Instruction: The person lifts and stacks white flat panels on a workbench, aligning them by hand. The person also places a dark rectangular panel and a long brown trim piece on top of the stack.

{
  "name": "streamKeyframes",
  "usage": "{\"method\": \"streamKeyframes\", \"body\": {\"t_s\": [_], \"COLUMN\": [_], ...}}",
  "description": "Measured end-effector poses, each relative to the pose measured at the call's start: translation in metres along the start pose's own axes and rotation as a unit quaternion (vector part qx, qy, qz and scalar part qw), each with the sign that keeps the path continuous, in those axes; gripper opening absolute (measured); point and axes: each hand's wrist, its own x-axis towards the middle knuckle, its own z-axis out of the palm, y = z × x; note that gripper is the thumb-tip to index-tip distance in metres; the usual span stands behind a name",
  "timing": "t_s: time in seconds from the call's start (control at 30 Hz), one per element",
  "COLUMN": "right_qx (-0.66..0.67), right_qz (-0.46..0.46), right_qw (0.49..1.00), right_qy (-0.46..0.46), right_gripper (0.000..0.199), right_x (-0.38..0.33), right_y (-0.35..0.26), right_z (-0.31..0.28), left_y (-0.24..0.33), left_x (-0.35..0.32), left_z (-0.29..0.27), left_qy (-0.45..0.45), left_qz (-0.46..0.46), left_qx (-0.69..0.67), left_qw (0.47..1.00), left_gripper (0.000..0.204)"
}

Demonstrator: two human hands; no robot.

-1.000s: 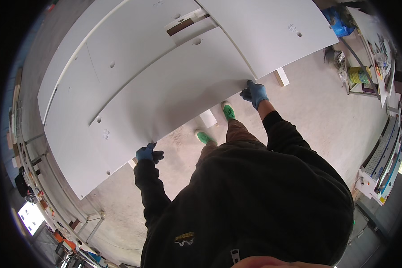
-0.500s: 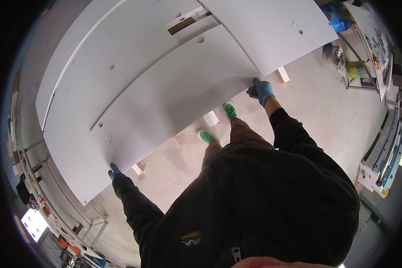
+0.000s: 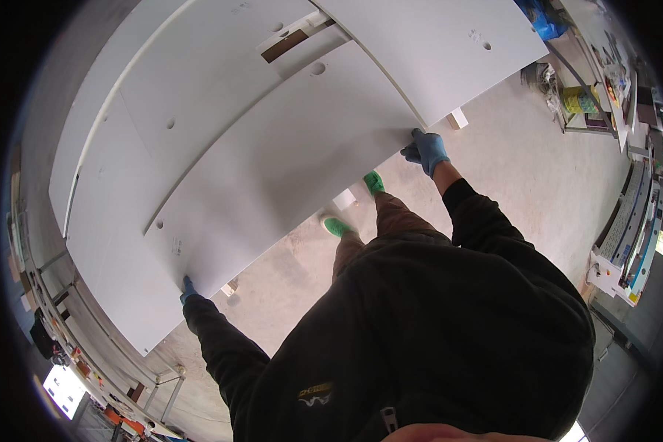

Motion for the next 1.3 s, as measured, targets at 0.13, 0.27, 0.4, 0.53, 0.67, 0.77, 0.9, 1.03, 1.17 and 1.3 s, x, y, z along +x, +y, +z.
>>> {"method": "streamKeyframes", "body": {"t_s": [0.13,0.27,0.4,0.53,0.67,0.77,0.9,1.03,1.17,1.3], "right_qx": [-0.007,-0.009,-0.023,-0.038,-0.06,-0.05,-0.033,-0.042,-0.051,-0.052], "right_qz": [-0.012,-0.017,-0.013,-0.019,-0.031,-0.028,-0.012,-0.001,0.0,0.017], "right_qw": [1.0,1.0,1.0,0.999,0.997,0.998,0.999,0.999,0.999,0.998], "right_qy": [-0.008,0.003,0.012,0.018,0.027,0.024,0.009,0.0,-0.003,0.0], "right_gripper": [0.038,0.038,0.036,0.035,0.037,0.037,0.036,0.036,0.037,0.038], "right_x": [-0.003,-0.001,0.003,0.009,0.014,0.016,0.014,0.012,0.011,0.013], "right_y": [-0.003,-0.007,-0.008,-0.007,-0.007,-0.006,-0.007,-0.009,-0.014,-0.017], "right_z": [0.002,0.006,0.007,0.006,0.006,0.005,0.003,0.0,-0.001,-0.003], "left_y": [0.001,-0.001,-0.001,0.002,0.005,0.006,0.003,0.001,0.003,0.004], "left_x": [-0.001,-0.003,-0.005,-0.005,-0.004,-0.002,0.001,0.004,-0.001,-0.003], "left_z": [-0.004,-0.005,-0.004,-0.006,-0.009,-0.011,-0.01,-0.005,0.001,0.002], "left_qy": [-0.007,-0.009,-0.008,-0.009,-0.01,-0.008,-0.002,0.002,0.066,0.083], "left_qz": [-0.004,-0.007,-0.005,-0.005,-0.009,-0.01,0.001,0.034,0.038,0.023], "left_qx": [-0.004,-0.01,-0.014,-0.018,-0.019,-0.021,-0.014,-0.022,-0.018,0.002], "left_qw": [1.0,1.0,1.0,1.0,1.0,1.0,1.0,0.999,0.997,0.996], "left_gripper": [0.092,0.093,0.094,0.094,0.095,0.095,0.098,0.1,0.085,0.082]}}
